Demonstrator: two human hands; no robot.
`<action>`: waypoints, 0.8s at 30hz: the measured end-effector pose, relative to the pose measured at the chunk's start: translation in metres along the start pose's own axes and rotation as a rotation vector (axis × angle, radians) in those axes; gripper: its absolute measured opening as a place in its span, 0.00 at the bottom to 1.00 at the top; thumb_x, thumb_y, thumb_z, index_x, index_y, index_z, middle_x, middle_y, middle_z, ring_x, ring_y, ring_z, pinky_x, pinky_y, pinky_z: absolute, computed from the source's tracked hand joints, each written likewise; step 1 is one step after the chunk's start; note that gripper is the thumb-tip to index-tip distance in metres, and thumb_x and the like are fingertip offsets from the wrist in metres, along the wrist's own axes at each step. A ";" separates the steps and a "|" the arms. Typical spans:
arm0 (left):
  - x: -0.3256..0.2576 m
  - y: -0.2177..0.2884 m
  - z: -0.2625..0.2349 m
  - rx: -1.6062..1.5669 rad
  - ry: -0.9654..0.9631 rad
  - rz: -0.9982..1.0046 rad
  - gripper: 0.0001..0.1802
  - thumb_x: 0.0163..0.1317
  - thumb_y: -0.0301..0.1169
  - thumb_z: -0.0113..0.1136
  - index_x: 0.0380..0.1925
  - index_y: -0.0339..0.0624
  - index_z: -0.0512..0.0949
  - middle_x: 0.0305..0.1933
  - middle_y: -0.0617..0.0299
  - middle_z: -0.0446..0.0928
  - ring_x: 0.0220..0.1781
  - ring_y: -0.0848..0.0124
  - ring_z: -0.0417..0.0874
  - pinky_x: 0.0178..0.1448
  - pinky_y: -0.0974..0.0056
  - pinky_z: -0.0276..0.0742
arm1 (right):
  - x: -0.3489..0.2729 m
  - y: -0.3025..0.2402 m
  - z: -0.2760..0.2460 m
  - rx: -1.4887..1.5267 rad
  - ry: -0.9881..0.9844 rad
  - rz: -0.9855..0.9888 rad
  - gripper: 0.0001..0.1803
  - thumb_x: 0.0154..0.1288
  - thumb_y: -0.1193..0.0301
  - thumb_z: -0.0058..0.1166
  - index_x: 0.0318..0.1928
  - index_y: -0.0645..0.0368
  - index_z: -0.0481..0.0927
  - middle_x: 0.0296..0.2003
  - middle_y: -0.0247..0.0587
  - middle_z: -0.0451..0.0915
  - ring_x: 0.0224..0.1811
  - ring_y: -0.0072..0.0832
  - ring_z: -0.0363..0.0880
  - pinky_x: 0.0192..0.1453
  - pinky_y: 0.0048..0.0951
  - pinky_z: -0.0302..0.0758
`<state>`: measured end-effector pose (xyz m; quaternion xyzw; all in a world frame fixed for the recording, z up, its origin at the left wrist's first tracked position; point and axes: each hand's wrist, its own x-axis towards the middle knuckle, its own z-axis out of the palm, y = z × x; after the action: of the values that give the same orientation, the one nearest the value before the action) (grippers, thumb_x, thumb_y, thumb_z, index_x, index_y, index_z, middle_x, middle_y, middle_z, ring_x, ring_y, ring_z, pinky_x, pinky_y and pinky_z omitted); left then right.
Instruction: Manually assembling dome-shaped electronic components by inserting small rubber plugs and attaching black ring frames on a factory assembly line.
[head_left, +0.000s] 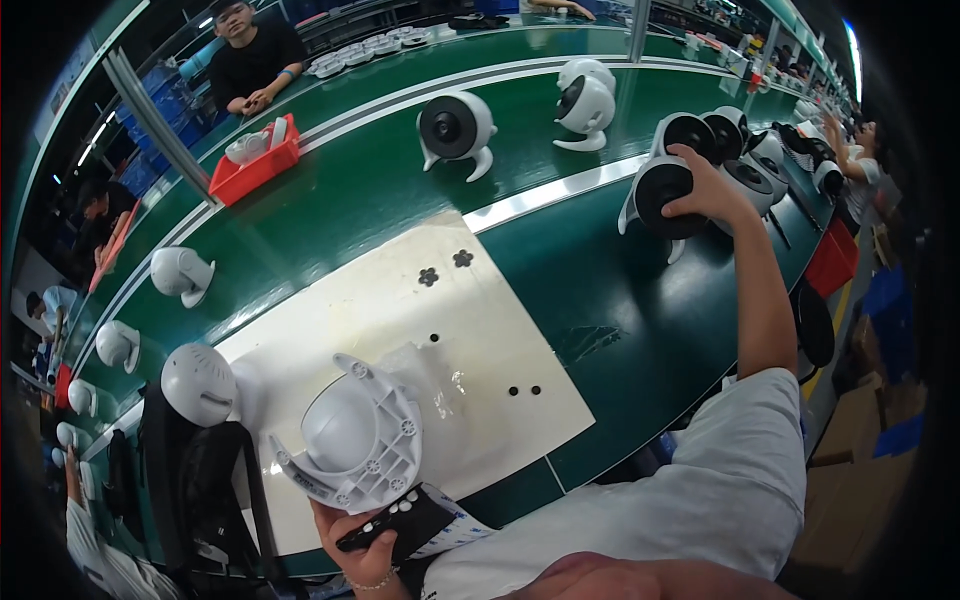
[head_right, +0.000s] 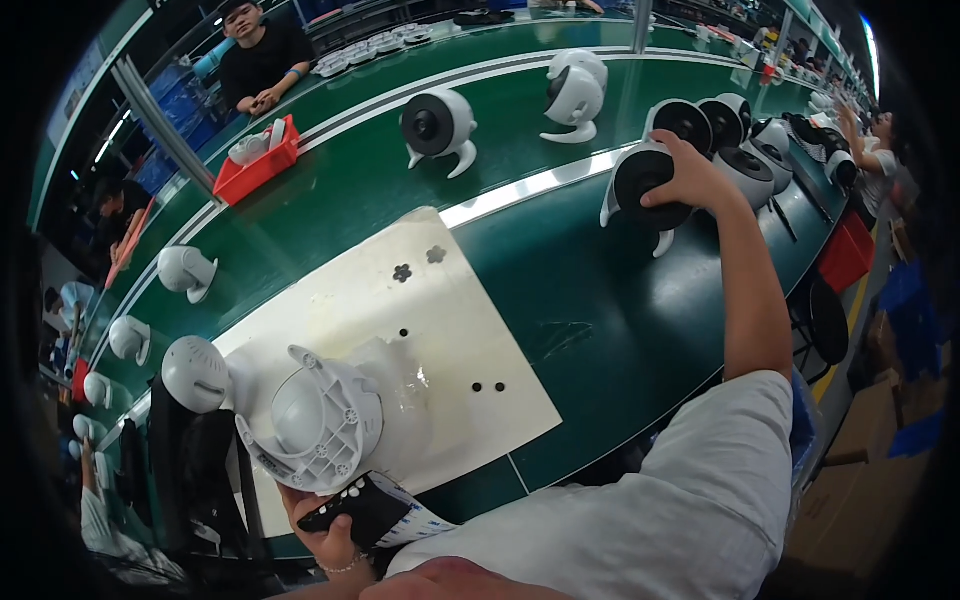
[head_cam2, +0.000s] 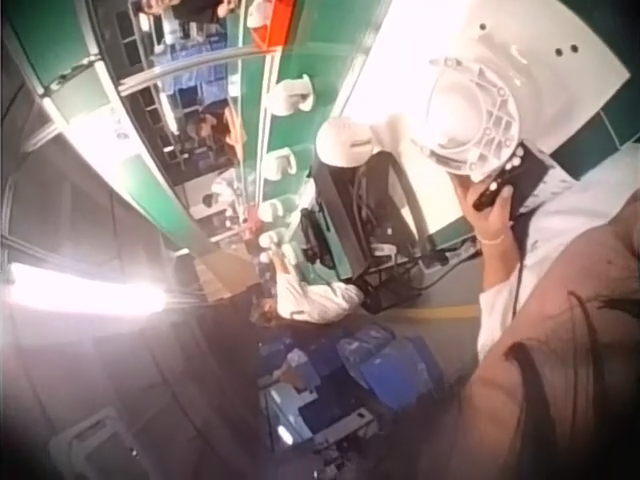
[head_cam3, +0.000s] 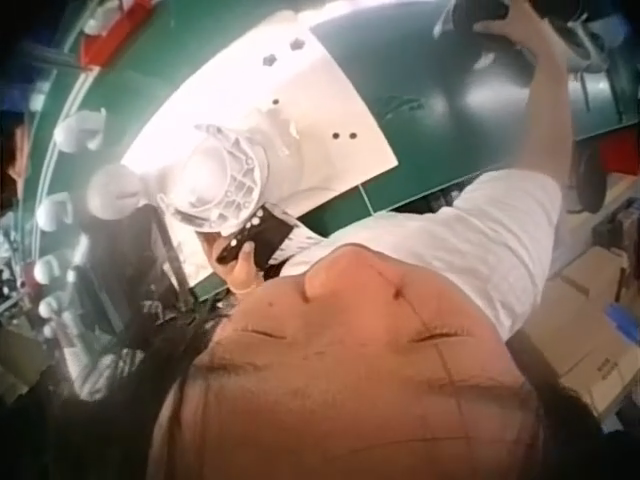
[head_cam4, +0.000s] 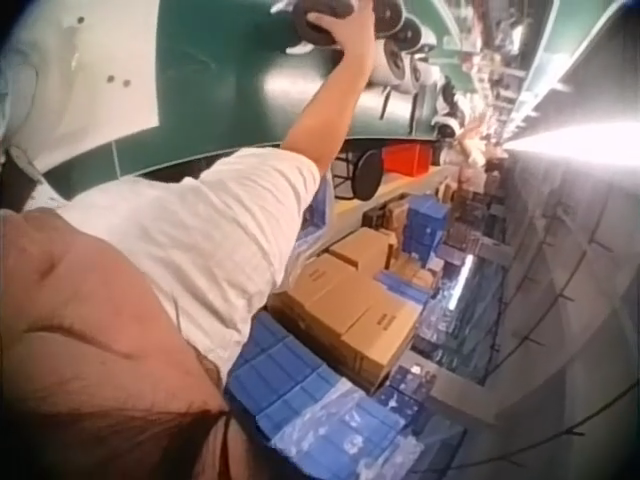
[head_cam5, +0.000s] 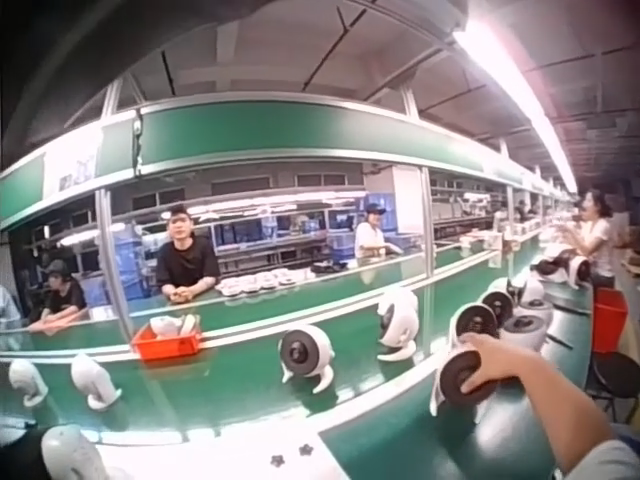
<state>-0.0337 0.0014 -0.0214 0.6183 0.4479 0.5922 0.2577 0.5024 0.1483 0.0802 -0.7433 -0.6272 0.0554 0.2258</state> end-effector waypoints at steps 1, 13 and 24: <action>0.001 0.002 0.000 0.005 -0.016 0.003 0.21 0.39 0.43 0.70 0.25 0.37 0.77 0.60 0.36 0.54 0.60 0.48 0.62 0.61 0.54 0.56 | -0.004 -0.012 0.000 0.030 -0.023 -0.016 0.47 0.31 0.64 0.67 0.57 0.56 0.59 0.52 0.52 0.66 0.55 0.42 0.66 0.59 0.33 0.61; -0.001 -0.004 -0.008 -0.156 -0.111 -0.011 0.17 0.35 0.30 0.69 0.27 0.37 0.76 0.64 0.37 0.49 0.63 0.46 0.59 0.63 0.53 0.54 | 0.093 -0.224 0.110 0.317 0.081 -0.307 0.45 0.33 0.52 0.67 0.53 0.58 0.64 0.50 0.51 0.69 0.51 0.41 0.70 0.55 0.32 0.66; 0.001 -0.007 -0.015 -0.006 -0.196 0.031 0.20 0.41 0.39 0.67 0.31 0.39 0.74 0.57 0.40 0.57 0.57 0.51 0.64 0.59 0.55 0.57 | 0.170 -0.209 0.195 0.390 0.323 -0.235 0.42 0.49 0.42 0.50 0.59 0.56 0.59 0.61 0.43 0.56 0.62 0.42 0.57 0.62 0.36 0.58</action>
<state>-0.0495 0.0021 -0.0241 0.6793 0.4091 0.5342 0.2930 0.2769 0.3857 0.0251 -0.6072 -0.6424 0.0291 0.4666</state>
